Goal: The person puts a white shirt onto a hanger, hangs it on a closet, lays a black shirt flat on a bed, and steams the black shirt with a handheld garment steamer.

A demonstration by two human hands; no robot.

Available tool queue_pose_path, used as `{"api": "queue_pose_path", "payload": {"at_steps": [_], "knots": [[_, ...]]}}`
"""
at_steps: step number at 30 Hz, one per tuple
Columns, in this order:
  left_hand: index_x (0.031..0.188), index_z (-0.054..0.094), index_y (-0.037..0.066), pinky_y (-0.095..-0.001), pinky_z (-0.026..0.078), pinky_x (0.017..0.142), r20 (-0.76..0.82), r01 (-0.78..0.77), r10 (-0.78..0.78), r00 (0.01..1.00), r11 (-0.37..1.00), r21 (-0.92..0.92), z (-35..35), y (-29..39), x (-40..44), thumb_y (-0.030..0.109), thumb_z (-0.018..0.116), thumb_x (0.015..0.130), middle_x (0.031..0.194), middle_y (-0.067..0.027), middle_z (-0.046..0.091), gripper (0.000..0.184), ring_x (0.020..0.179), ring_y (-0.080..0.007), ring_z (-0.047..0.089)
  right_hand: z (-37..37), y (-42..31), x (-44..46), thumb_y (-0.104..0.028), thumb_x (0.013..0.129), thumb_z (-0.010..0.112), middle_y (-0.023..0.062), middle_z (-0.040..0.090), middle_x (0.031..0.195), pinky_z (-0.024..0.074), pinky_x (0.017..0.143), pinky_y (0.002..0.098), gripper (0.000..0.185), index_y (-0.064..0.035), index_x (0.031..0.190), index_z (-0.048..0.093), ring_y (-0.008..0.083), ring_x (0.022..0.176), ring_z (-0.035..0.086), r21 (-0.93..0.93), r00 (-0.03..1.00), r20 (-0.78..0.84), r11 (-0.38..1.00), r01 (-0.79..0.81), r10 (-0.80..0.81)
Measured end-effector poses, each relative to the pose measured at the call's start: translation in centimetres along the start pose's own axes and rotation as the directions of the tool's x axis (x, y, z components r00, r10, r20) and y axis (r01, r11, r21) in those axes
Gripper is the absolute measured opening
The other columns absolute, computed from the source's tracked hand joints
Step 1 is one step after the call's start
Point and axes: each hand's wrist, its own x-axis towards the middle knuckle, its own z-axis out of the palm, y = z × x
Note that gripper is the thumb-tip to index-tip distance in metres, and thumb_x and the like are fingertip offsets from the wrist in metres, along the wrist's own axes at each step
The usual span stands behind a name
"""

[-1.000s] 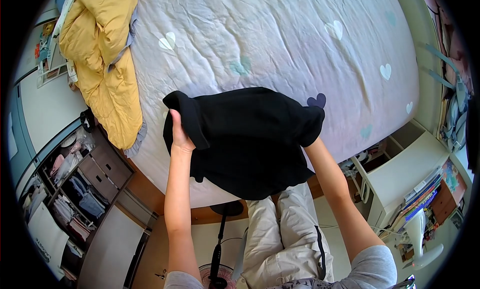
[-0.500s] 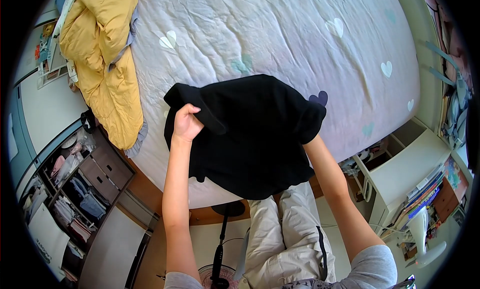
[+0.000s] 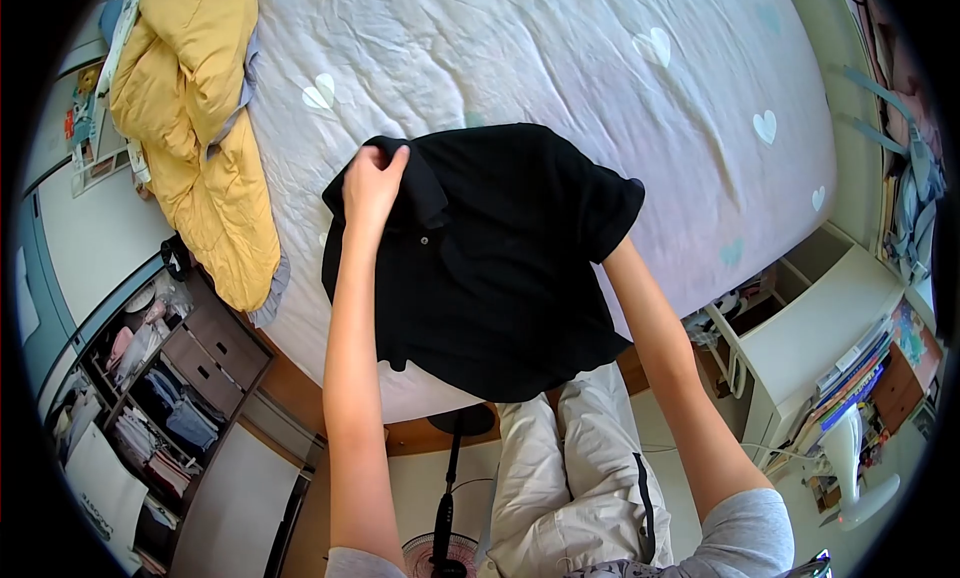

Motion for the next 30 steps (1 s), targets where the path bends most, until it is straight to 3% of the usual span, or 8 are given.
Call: {"api": "queue_pose_path", "payload": {"at_steps": [2, 6, 11, 18, 23, 27, 29, 30], "knots": [[0.087, 0.057, 0.0, -0.0352, 0.043, 0.074, -0.331, -0.338, 0.429, 0.841, 0.893, 0.298, -1.7, 4.1, -1.5, 0.022, 0.061, 0.076, 0.083, -0.0138, 0.06, 0.025, 0.083, -0.0302, 0.055, 0.4, 0.5, 0.0, -0.029, 0.075, 0.058, 0.0089, 0.06, 0.097, 0.0428, 0.07, 0.0299, 0.037, -0.0112, 0.107, 0.056, 0.0222, 0.084, 0.057, 0.007, 1.0, -0.006, 1.0, 0.009, -0.009], [0.097, 0.058, 0.003, -0.034, 0.043, 0.077, 0.16, -0.572, 0.593, 0.789, 0.805, -0.157, 1.7, 7.7, -0.2, 0.022, 0.06, 0.077, 0.094, -0.0141, 0.06, 0.027, 0.09, -0.0296, 0.054, 0.1, 0.6, 0.1, -0.029, 0.075, 0.058, 0.0089, 0.06, 0.097, 0.0428, 0.07, 0.0297, 0.037, -0.0111, 0.107, 0.056, 0.0223, 0.084, 0.057, 0.011, 0.999, -0.033, 1.0, 0.026, -0.026], [0.095, 0.059, -0.001, -0.0257, 0.042, 0.076, 0.646, -0.204, 0.417, 0.64, 0.902, -0.381, 5.3, 8.8, 3.0, 0.02, 0.059, 0.081, 0.088, -0.0058, 0.061, 0.026, 0.083, -0.0129, 0.054, -1.8, -1.4, 0.0, -0.021, 0.083, 0.052, 0.0069, 0.058, 0.099, 0.0416, 0.076, 0.0265, 0.028, -0.0061, 0.107, 0.055, 0.0157, 0.083, 0.054, 0.225, 0.995, 0.049, 0.969, -0.101, 0.092], [0.088, 0.06, -0.001, -0.0245, 0.041, 0.071, 0.645, -0.176, 0.373, 0.667, 0.92, -0.35, 5.0, 8.8, 3.5, 0.023, 0.06, 0.079, 0.078, -0.0047, 0.06, 0.026, 0.075, -0.0118, 0.053, -2.2, -1.0, 0.3, -0.016, 0.085, 0.05, 0.0067, 0.056, 0.104, 0.0401, 0.082, 0.0246, 0.026, -0.0026, 0.107, 0.054, 0.0143, 0.086, 0.052, 0.335, 0.98, 0.159, 0.928, -0.164, 0.116], [0.092, 0.057, 0.001, -0.0253, 0.04, 0.073, 0.591, -0.206, 0.41, 0.695, 0.901, -0.382, 6.5, 7.9, 3.5, 0.026, 0.056, 0.083, 0.081, -0.0041, 0.058, 0.027, 0.079, -0.0124, 0.051, -0.4, 0.6, -0.3, -0.015, 0.084, 0.049, 0.0073, 0.057, 0.101, 0.0412, 0.081, 0.0262, 0.026, -0.0015, 0.106, 0.054, 0.0149, 0.084, 0.052, 0.971, 0.984, 0.12, 0.191, -0.145, 0.134], [0.094, 0.054, 0.002, -0.0253, 0.039, 0.075, 0.552, -0.243, 0.423, 0.719, 0.896, -0.371, 7.2, 7.4, 3.8, 0.025, 0.053, 0.085, 0.085, -0.0041, 0.058, 0.025, 0.081, -0.0124, 0.05, -0.3, 4.6, -2.5, -0.018, 0.085, 0.045, 0.0082, 0.058, 0.102, 0.0414, 0.084, 0.0292, 0.027, -0.0008, 0.103, 0.055, 0.018, 0.088, 0.054, 0.979, 0.999, 0.018, 0.201, -0.024, 0.028], [0.095, 0.054, 0.002, -0.0251, 0.039, 0.075, 0.548, -0.246, 0.426, 0.72, 0.895, -0.373, 7.4, 7.3, 3.9, 0.025, 0.053, 0.085, 0.085, -0.004, 0.058, 0.025, 0.081, -0.0122, 0.05, -2.1, 3.9, -3.0, -0.021, 0.084, 0.04, 0.0104, 0.057, 0.106, 0.037, 0.091, 0.0326, 0.031, -0.0014, 0.103, 0.055, 0.0227, 0.1, 0.052, 0.645, 0.93, 0.35, -0.748, -0.155, 0.108], [0.094, 0.053, 0.002, -0.0226, 0.038, 0.074, 0.542, -0.25, 0.437, 0.718, 0.888, -0.386, 7.4, 7.2, 3.9, 0.023, 0.052, 0.086, 0.083, -0.0006, 0.055, 0.023, 0.08, -0.0093, 0.047, -2.5, 3.9, -3.3, -0.021, 0.084, 0.04, 0.0104, 0.057, 0.106, 0.037, 0.091, 0.0326, 0.031, -0.0014, 0.103, 0.055, 0.0227, 0.1, 0.052, 0.645, 0.931, 0.348, -0.749, -0.152, 0.111]]}}
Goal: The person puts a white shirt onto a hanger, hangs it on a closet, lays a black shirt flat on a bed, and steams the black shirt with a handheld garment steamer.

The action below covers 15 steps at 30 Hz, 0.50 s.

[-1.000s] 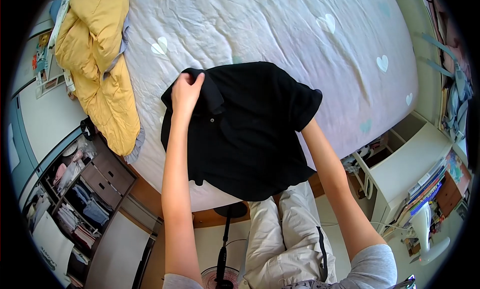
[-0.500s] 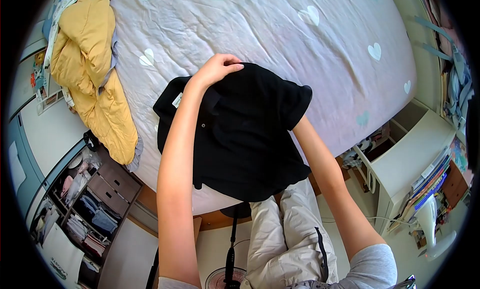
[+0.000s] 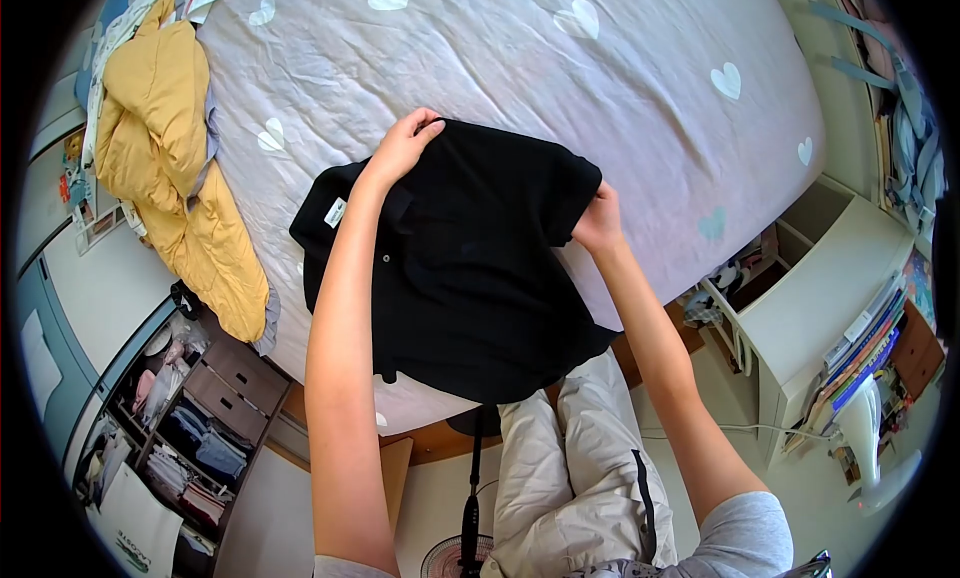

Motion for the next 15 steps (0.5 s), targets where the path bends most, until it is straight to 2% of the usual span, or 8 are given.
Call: {"api": "queue_pose_path", "payload": {"at_steps": [2, 4, 6, 8, 9, 11, 15], "knots": [[0.094, 0.052, 0.002, -0.0201, 0.037, 0.073, 0.002, -0.014, 0.014, 1.0, 1.0, -0.007, 0.0, -0.2, 0.1, 0.022, 0.05, 0.087, 0.081, 0.0027, 0.051, 0.021, 0.078, -0.0063, 0.044, 0.4, -0.5, -0.8, -0.024, 0.084, 0.041, 0.0106, 0.058, 0.103, 0.0374, 0.091, 0.0322, 0.03, -0.0034, 0.099, 0.057, 0.0238, 0.1, 0.052, 0.014, 0.996, -0.02, 0.996, 0.085, -0.085], [0.095, 0.053, 0.0, -0.0238, 0.039, 0.075, -0.037, 0.009, -0.01, 0.999, 1.0, -0.018, 0.1, -0.2, 0.2, 0.023, 0.053, 0.086, 0.085, -0.0034, 0.057, 0.024, 0.08, -0.011, 0.05, 1.8, -1.0, -1.5, -0.026, 0.085, 0.041, 0.0091, 0.059, 0.101, 0.0399, 0.087, 0.0315, 0.03, -0.0031, 0.098, 0.057, 0.0209, 0.096, 0.054, 0.007, 0.991, -0.047, 0.992, 0.129, -0.129], [0.095, 0.053, 0.0, -0.0232, 0.039, 0.075, -0.026, 0.023, -0.024, 0.999, 0.999, -0.039, 0.1, -0.3, 0.3, 0.022, 0.053, 0.086, 0.086, -0.003, 0.057, 0.024, 0.081, -0.0106, 0.05, 2.0, -1.3, -1.8, -0.028, 0.087, 0.042, 0.0076, 0.06, 0.099, 0.0424, 0.083, 0.0307, 0.031, -0.0028, 0.097, 0.056, 0.018, 0.093, 0.055, 0.0, 0.982, -0.075, 0.985, 0.171, -0.171], [0.095, 0.053, 0.0, -0.0226, 0.039, 0.075, -0.015, 0.037, -0.038, 0.999, 0.997, -0.061, 0.1, -0.3, 0.2, 0.021, 0.053, 0.086, 0.087, -0.0026, 0.057, 0.023, 0.081, -0.0102, 0.049, 1.3, -1.8, -1.5, -0.03, 0.087, 0.046, 0.0049, 0.061, 0.095, 0.043, 0.078, 0.0286, 0.029, -0.0041, 0.097, 0.057, 0.0149, 0.086, 0.056, -0.354, 0.952, -0.206, 0.924, 0.142, -0.225], [0.096, 0.053, 0.0, -0.0221, 0.039, 0.075, -0.015, 0.049, -0.051, 0.999, 0.994, -0.1, 0.1, 0.0, 0.1, 0.019, 0.054, 0.085, 0.088, -0.0022, 0.057, 0.022, 0.082, -0.0098, 0.049, 1.6, -2.0, -1.4, -0.03, 0.087, 0.046, 0.0049, 0.061, 0.095, 0.043, 0.078, 0.0286, 0.029, -0.0041, 0.097, 0.057, 0.0149, 0.086, 0.056, -0.354, 0.952, -0.207, 0.924, 0.144, -0.227], [0.097, 0.053, 0.0, -0.0217, 0.039, 0.076, -0.013, 0.059, -0.061, 0.998, 0.989, -0.139, 0.0, 0.6, 0.0, 0.018, 0.055, 0.085, 0.089, -0.0018, 0.057, 0.022, 0.082, -0.0095, 0.049, 2.4, -2.5, -1.2, -0.026, 0.086, 0.052, 0.0019, 0.061, 0.09, 0.043, 0.073, 0.0258, 0.023, -0.0053, 0.095, 0.057, 0.0117, 0.08, 0.055, -0.504, 0.904, -0.34, 0.862, 0.058, -0.259], [0.098, 0.054, 0.001, -0.0222, 0.039, 0.077, 0.008, 0.095, -0.094, 0.995, 0.985, -0.143, -0.3, 0.8, -0.1, 0.016, 0.056, 0.083, 0.091, -0.0019, 0.057, 0.021, 0.084, -0.0095, 0.05, 3.3, -2.7, -1.2, -0.019, 0.085, 0.055, 0.0009, 0.06, 0.087, 0.0428, 0.072, 0.024, 0.017, -0.0054, 0.093, 0.058, 0.0099, 0.079, 0.055, -0.534, 0.898, -0.25, 0.825, 0.184, -0.362]]}}
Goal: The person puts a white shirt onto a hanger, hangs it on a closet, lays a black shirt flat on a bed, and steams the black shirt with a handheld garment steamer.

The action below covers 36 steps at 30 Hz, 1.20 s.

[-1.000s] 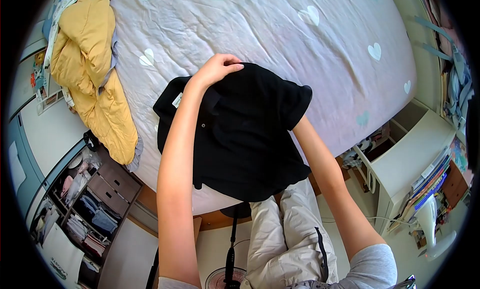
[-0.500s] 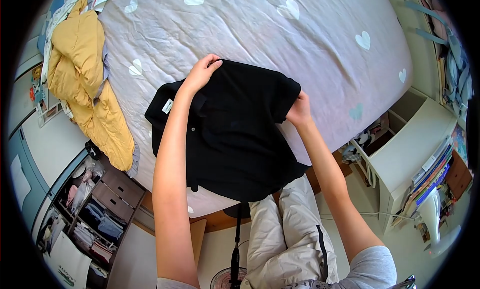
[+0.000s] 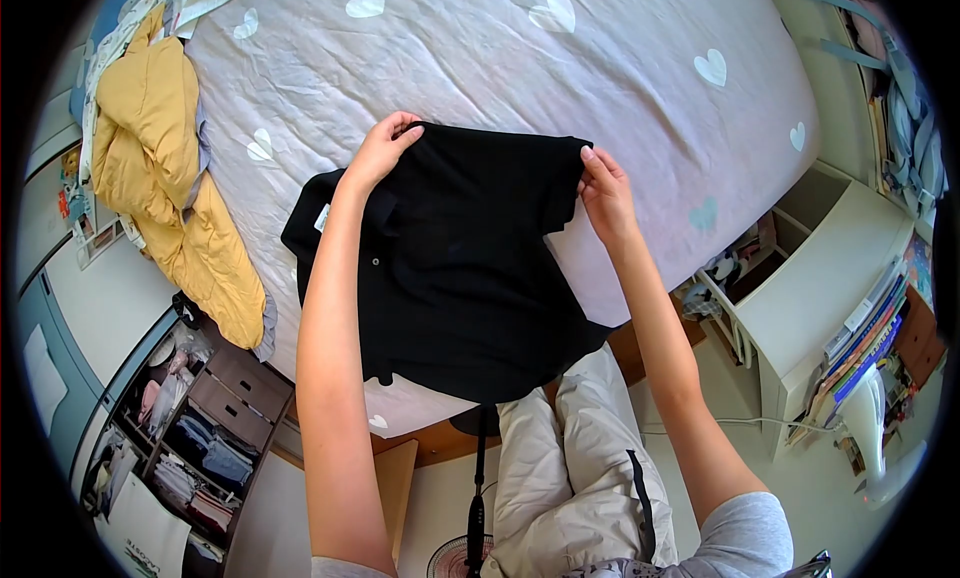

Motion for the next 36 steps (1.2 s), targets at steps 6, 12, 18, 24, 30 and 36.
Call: {"api": "queue_pose_path", "payload": {"at_steps": [6, 12, 18, 24, 30, 36], "knots": [[0.099, 0.053, 0.002, -0.02, 0.037, 0.076, -0.007, 0.003, -0.003, 1.0, 1.0, -0.005, 0.0, -0.5, 0.1, 0.017, 0.055, 0.084, 0.091, 0.0003, 0.056, 0.021, 0.084, -0.0067, 0.048, -0.3, 0.5, 0.1, -0.017, 0.083, 0.058, 0.0012, 0.06, 0.086, 0.0424, 0.066, 0.021, 0.017, -0.0041, 0.094, 0.059, 0.0076, 0.077, 0.054, -0.032, 0.997, 0.017, 0.997, 0.07, -0.07], [0.096, 0.055, 0.001, -0.0194, 0.039, 0.073, -0.08, -0.013, 0.015, 0.997, 1.0, 0.024, 0.4, -0.6, 0.3, 0.016, 0.059, 0.081, 0.087, -0.0001, 0.058, 0.022, 0.08, -0.0065, 0.05, 0.2, 0.1, 1.4, -0.016, 0.081, 0.06, 0.0008, 0.059, 0.072, 0.0431, 0.057, 0.0208, 0.017, 0.0001, 0.085, 0.06, 0.0083, 0.064, 0.053, -0.55, 0.922, -0.203, 0.817, 0.171, -0.329], [0.093, 0.056, 0.002, -0.0201, 0.04, 0.072, -0.092, -0.039, 0.04, 0.995, 0.999, 0.013, 0.2, -1.4, 0.8, 0.015, 0.065, 0.076, 0.086, -0.001, 0.058, 0.024, 0.079, -0.0074, 0.052, 0.6, -0.7, 2.5, -0.014, 0.077, 0.062, 0.0027, 0.057, 0.066, 0.0418, 0.053, 0.0222, 0.016, -0.0006, 0.086, 0.059, 0.008, 0.06, 0.052, -0.822, 0.906, -0.138, 0.556, 0.121, -0.401], [0.086, 0.055, 0.001, -0.0229, 0.041, 0.071, -0.133, -0.1, 0.112, 0.985, 0.99, 0.094, 0.6, -1.2, 0.1, 0.01, 0.066, 0.073, 0.079, -0.002, 0.057, 0.019, 0.076, -0.0103, 0.052, -0.5, -0.7, 2.8, -0.007, 0.074, 0.06, -0.0001, 0.048, 0.063, 0.0393, 0.053, 0.0231, 0.016, -0.0036, 0.09, 0.056, 0.0097, 0.056, 0.045, -0.872, 0.912, 0.075, 0.416, 0.257, -0.404], [0.072, 0.045, 0.003, -0.0313, 0.037, 0.075, -0.184, -0.331, 0.534, 0.825, 0.721, 0.609, 2.6, 2.1, -5.3, -0.003, 0.057, 0.061, 0.073, -0.006, 0.049, 0.017, 0.074, -0.0237, 0.05, -0.1, -0.5, 0.3, 0.005, 0.067, 0.056, 0.0075, 0.05, 0.079, 0.0414, 0.063, 0.0277, 0.015, -0.0021, 0.08, 0.054, 0.0186, 0.072, 0.049, -0.837, 0.782, 0.309, 0.236, 0.494, -0.542], [0.071, 0.045, 0.007, -0.0352, 0.03, 0.082, 0.05, -0.405, 0.578, 0.815, 0.506, 0.762, 2.8, -0.5, -10.1, -0.004, 0.058, 0.056, 0.077, -0.0035, 0.047, 0.022, 0.082, -0.0214, 0.049, -2.5, 1.8, -3.4, 0.006, 0.06, 0.056, 0.0086, 0.051, 0.08, 0.0415, 0.063, 0.0337, 0.019, -0.0047, 0.077, 0.054, 0.0258, 0.074, 0.05, -0.747, 0.633, 0.596, -0.053, 0.663, -0.495]]}}
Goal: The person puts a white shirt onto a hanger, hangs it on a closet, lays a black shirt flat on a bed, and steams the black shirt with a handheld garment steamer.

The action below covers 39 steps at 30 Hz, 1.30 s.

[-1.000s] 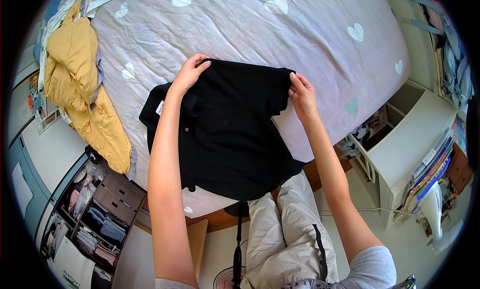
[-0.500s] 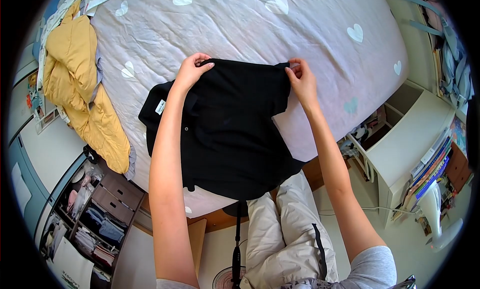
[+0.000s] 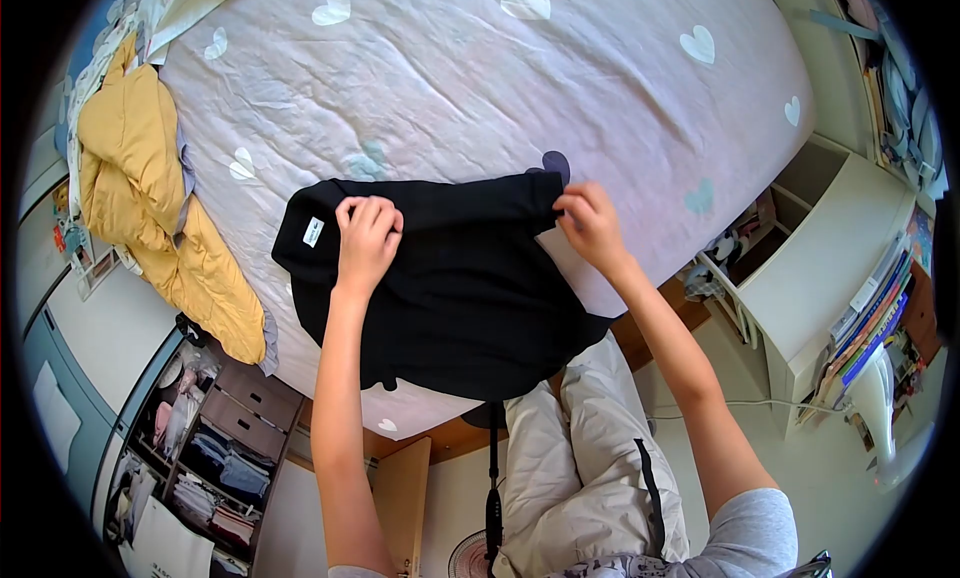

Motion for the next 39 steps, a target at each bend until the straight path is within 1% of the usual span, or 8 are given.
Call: {"api": "queue_pose_path", "payload": {"at_steps": [5, 16, 23, 26, 28, 29, 31, 39], "knots": [[0.072, 0.047, 0.008, -0.0369, 0.03, 0.084, 0.07, -0.028, 0.025, 0.997, 0.999, 0.046, 0.4, -0.3, -1.8, -0.002, 0.059, 0.057, 0.079, -0.0032, 0.047, 0.022, 0.083, -0.0208, 0.049, 0.6, -0.6, -2.9, 0.007, 0.058, 0.056, 0.0103, 0.049, 0.082, 0.0417, 0.061, 0.0338, 0.022, -0.0048, 0.077, 0.054, 0.0258, 0.071, 0.05, -0.051, 0.992, 0.118, 0.997, 0.059, -0.052], [0.071, 0.048, 0.009, -0.0351, 0.033, 0.081, 0.027, -0.089, 0.087, 0.996, 0.991, 0.103, -1.0, -1.3, -2.9, -0.001, 0.062, 0.057, 0.078, -0.0012, 0.049, 0.022, 0.08, -0.0163, 0.051, 1.2, -3.9, -4.7, 0.008, 0.053, 0.057, 0.0105, 0.047, 0.088, 0.0414, 0.063, 0.0339, 0.025, -0.0067, 0.073, 0.052, 0.0264, 0.075, 0.048, -0.048, 0.993, 0.112, 0.998, 0.043, -0.038], [0.072, 0.047, 0.007, -0.0358, 0.033, 0.083, -0.091, 0.003, -0.005, 0.996, 1.0, -0.026, -1.3, -2.0, -3.3, -0.005, 0.059, 0.055, 0.081, -0.0038, 0.052, 0.025, 0.08, -0.0213, 0.051, 0.6, -7.3, -4.3, 0.002, 0.056, 0.06, 0.0055, 0.052, 0.099, 0.0356, 0.076, 0.0352, 0.025, -0.0133, 0.073, 0.051, 0.0236, 0.089, 0.047, -0.073, 0.97, 0.046, 0.968, 0.24, -0.237], [0.074, 0.048, 0.008, -0.0337, 0.03, 0.084, -0.11, 0.101, -0.113, 0.987, 0.989, -0.11, -2.0, -2.0, -1.2, -0.005, 0.059, 0.06, 0.083, -0.0021, 0.057, 0.022, 0.083, -0.0189, 0.053, -0.8, -7.5, -0.8, 0.007, 0.058, 0.055, 0.0054, 0.061, 0.092, 0.0375, 0.075, 0.0331, 0.024, -0.0099, 0.073, 0.047, 0.0222, 0.101, 0.049, -0.086, 0.989, 0.127, 0.993, 0.081, -0.069], [0.077, 0.051, 0.009, -0.0332, 0.028, 0.085, -0.119, 0.163, -0.175, 0.977, 0.982, -0.099, -1.8, -2.4, 0.8, 0.001, 0.06, 0.068, 0.082, -0.0009, 0.058, 0.015, 0.084, -0.0172, 0.054, -0.1, -5.6, 1.4, 0.01, 0.064, 0.052, 0.0068, 0.061, 0.089, 0.0413, 0.072, 0.0288, 0.022, -0.0063, 0.077, 0.047, 0.0202, 0.095, 0.054, 0.366, 0.96, 0.13, 0.887, -0.28, 0.249], [0.079, 0.052, 0.009, -0.0333, 0.027, 0.086, -0.124, 0.187, -0.197, 0.973, 0.979, -0.084, -1.4, -2.8, 1.8, 0.004, 0.059, 0.071, 0.082, -0.0007, 0.058, 0.011, 0.084, -0.0169, 0.054, 0.5, -4.4, 3.0, 0.009, 0.071, 0.05, 0.0075, 0.061, 0.087, 0.0434, 0.069, 0.0248, 0.016, -0.0035, 0.08, 0.046, 0.0166, 0.083, 0.057, 0.45, 0.969, 0.061, 0.86, -0.241, 0.239], [0.084, 0.055, 0.009, -0.0336, 0.025, 0.087, -0.067, 0.253, -0.262, 0.963, 0.96, -0.123, -0.8, -3.7, 3.8, 0.014, 0.058, 0.077, 0.083, -0.0005, 0.06, 0.009, 0.085, -0.0154, 0.054, 0.8, -2.0, 6.0, 0.0, 0.077, 0.057, 0.0061, 0.061, 0.083, 0.0431, 0.068, 0.0221, 0.015, -0.0025, 0.088, 0.046, 0.0084, 0.077, 0.055, 0.548, 0.859, 0.132, 0.685, -0.48, 0.495], [0.088, 0.058, 0.008, -0.0322, 0.034, 0.083, 0.06, 0.276, -0.27, 0.961, 0.933, -0.23, 1.6, -5.8, 8.0, 0.016, 0.056, 0.08, 0.084, -0.0054, 0.061, 0.012, 0.084, -0.0174, 0.056, 1.7, 2.8, 10.6, -0.009, 0.075, 0.064, 0.0046, 0.062, 0.076, 0.0427, 0.059, 0.0213, 0.021, -0.0009, 0.091, 0.053, 0.009, 0.067, 0.055, 0.411, 0.659, 0.336, 0.524, -0.745, 0.673]]}}
